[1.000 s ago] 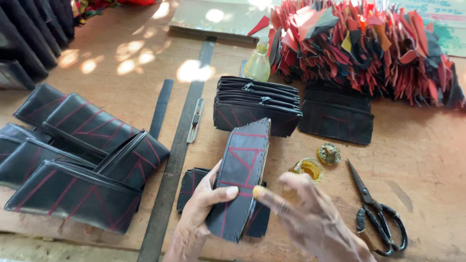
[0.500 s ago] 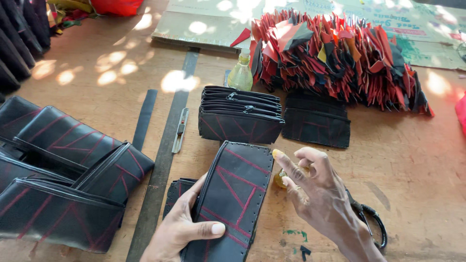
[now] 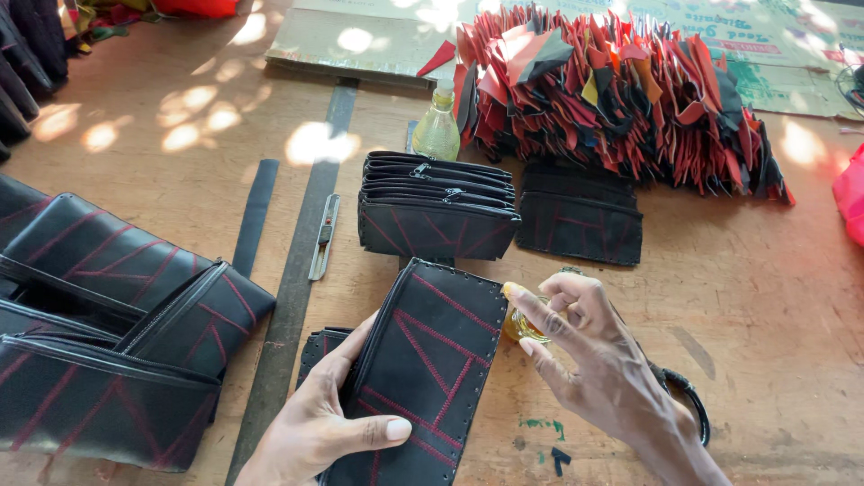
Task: The person applies a yellow adhesive from a small jar to the edges of black leather wallets with red stitching. They handle each wallet one at a time, spread the glue along the seams, and place the finished wallets into a stack on the table.
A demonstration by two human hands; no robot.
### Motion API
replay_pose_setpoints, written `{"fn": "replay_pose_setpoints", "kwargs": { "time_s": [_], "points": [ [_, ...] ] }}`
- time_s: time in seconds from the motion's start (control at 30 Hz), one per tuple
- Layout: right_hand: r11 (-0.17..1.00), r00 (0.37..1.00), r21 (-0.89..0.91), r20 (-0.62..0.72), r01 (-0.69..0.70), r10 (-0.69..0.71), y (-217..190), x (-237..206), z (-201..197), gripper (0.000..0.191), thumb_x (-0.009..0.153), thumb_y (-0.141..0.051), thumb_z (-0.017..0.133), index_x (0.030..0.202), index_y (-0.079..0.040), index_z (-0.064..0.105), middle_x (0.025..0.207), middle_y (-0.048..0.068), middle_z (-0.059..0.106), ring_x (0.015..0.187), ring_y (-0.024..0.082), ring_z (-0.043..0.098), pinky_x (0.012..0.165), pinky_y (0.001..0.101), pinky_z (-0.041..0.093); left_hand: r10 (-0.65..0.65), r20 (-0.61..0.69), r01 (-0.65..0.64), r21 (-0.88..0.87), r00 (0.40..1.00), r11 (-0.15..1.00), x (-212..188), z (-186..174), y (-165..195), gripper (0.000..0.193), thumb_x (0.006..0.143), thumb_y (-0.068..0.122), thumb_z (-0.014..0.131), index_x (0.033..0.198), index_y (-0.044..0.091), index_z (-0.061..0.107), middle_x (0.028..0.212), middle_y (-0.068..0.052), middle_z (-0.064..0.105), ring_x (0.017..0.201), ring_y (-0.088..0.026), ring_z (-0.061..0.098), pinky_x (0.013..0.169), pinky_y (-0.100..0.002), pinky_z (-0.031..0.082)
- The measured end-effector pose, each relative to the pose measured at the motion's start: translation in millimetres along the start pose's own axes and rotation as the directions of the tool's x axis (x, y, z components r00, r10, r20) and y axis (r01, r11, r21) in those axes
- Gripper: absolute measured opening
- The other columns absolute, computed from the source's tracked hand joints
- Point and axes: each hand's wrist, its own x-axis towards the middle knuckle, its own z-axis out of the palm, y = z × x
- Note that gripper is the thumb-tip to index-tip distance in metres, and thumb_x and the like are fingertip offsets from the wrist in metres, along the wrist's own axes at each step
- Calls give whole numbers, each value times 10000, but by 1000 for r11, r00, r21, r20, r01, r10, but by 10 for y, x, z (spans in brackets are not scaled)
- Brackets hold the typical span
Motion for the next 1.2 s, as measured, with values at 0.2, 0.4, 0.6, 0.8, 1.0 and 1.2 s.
{"fn": "replay_pose_setpoints", "kwargs": {
  "time_s": [0.2, 0.4, 0.6, 0.8, 1.0, 1.2],
  "points": [
    [958, 980, 243, 87, 152, -178, -61, -181, -118, 632, 840, -104, 808, 1381, -404, 680, 1266, -6, 536, 1029, 132, 554, 842, 278, 555, 24, -19, -24, -5, 1000, 1000, 7, 0, 12, 1112, 616, -9, 867, 1581, 29, 316, 1495, -167, 526, 1396, -218, 532, 1168, -351, 377],
    [965, 988, 263, 150, -16, -24, -119, -36, -166, 874, 775, -172, 815, 1530, -190, 373, 1358, 86, 466, 1278, 287, 500, 1058, 453, 448, 39, 0, -39, -36, 999, 999, 19, 29, 20, 1110, 621, -12, 866, 1578, 32, 307, 1536, -156, 547, 1388, -223, 529, 1151, -370, 391],
    [953, 888, 178, 436, -246, 148, -257, 66, -199, 989, 806, -271, 781, 1625, -322, 230, 1421, 30, 397, 1295, 214, 477, 1095, 383, 436, 48, -34, -47, 41, 998, 998, 31, 22, 28, 1115, 606, 11, 879, 1568, 34, 314, 1508, -149, 506, 1404, -213, 519, 1162, -356, 381],
    [932, 890, 345, 451, -107, -65, -291, -218, -175, 809, 882, -250, 743, 1612, -304, 397, 1435, 51, 463, 1314, 245, 493, 1054, 392, 469, 87, -56, -83, 68, 995, 994, 50, 6, 52, 1130, 587, 80, 901, 1572, 15, 350, 1496, -166, 520, 1416, -225, 512, 1178, -337, 342],
    [943, 926, 331, 364, -33, -95, -238, -233, -245, 689, 883, -312, 771, 1513, -284, 493, 1315, 31, 535, 1256, 216, 538, 1076, 383, 479, 106, -27, -104, 53, 994, 993, 71, 28, 55, 1113, 600, 66, 897, 1568, -8, 354, 1508, -178, 561, 1392, -230, 513, 1169, -340, 354],
    [957, 928, 256, 371, -136, 32, -176, -71, -139, 905, 833, -246, 777, 1605, -224, 304, 1381, 110, 465, 1258, 261, 518, 1033, 387, 483, 136, -18, -135, 60, 990, 989, 72, 24, 33, 1098, 612, 52, 891, 1565, -8, 348, 1522, -160, 557, 1408, -211, 511, 1170, -323, 343]
  ]
}}
